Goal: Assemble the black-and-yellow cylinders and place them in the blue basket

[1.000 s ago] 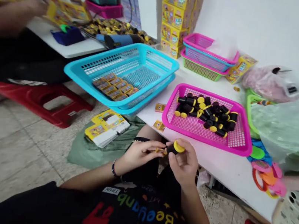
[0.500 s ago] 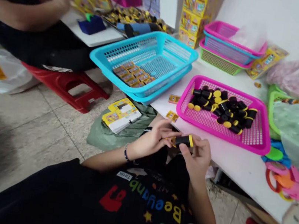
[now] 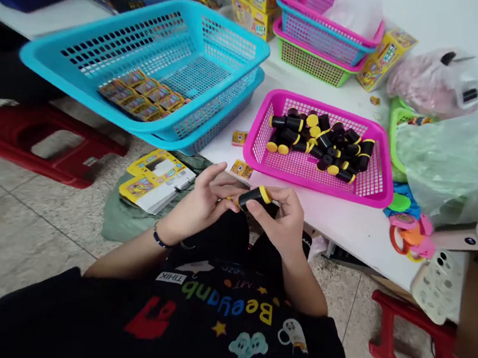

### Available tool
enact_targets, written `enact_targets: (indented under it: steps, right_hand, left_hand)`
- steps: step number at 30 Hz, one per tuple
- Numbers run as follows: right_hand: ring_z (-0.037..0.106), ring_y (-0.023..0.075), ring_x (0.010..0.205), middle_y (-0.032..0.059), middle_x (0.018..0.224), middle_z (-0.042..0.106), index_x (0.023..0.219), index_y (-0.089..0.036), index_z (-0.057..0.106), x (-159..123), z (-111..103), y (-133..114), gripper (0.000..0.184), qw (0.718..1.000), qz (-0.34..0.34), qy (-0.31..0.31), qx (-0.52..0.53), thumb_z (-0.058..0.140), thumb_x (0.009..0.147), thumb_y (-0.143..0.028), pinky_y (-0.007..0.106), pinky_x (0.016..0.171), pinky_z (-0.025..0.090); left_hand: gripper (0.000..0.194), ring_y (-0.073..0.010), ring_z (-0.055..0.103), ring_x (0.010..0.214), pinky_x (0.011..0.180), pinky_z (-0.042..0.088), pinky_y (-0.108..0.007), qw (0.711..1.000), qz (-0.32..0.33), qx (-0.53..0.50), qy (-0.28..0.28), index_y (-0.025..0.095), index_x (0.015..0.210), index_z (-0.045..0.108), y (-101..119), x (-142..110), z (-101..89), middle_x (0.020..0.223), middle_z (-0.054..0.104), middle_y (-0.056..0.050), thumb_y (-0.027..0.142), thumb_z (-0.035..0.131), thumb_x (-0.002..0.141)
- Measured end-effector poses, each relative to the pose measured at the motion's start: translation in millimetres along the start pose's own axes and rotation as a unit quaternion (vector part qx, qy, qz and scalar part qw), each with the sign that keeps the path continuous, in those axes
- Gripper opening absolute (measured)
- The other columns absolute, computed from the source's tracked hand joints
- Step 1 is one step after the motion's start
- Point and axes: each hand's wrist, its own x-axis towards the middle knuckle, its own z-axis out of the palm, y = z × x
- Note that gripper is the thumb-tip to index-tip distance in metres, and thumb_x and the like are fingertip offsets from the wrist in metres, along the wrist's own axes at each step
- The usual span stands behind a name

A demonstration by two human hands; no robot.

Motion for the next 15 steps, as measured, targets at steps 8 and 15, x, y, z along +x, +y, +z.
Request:
enact_targets:
  steps: [8, 15]
  right_hand:
    - [0.081, 0.0184, 0.095, 0.0016, 0.098, 0.083, 0.09, -0.026, 0.069, 2.9, -6.9, 20.1, 0.031, 0.998, -0.036, 0.021, -0.039, 0.095, 0.075, -0.035, 0.034, 0.088, 0.068]
    - [0.082, 0.0367, 0.097, 0.0116, 0.103, 0.083, 0.082, -0.037, 0.077, 0.0, -22.9, 30.1, 0.026, 0.981, 0.029, 0.088, -0.171, 0.089, 0.074, -0.059, 0.058, 0.084, 0.071]
  left_hand:
    - [0.068, -0.0291, 0.079, 0.119, 0.104, 0.064, -0.042, 0.998, -0.035, -0.027, -0.047, 0.016, 0.162, 0.029, 0.1, 11.9, 2.5, 0.111, 0.083, -0.013, 0.031, 0.064, 0.106]
    - [0.112, -0.0274, 0.082, 0.102, 0.092, 0.064, -0.037, 0.963, -0.117, -0.221, -0.103, 0.014, 0.168, 0.014, 3.9, 24.1, 6.6, 0.11, 0.081, -0.019, 0.036, 0.09, 0.088]
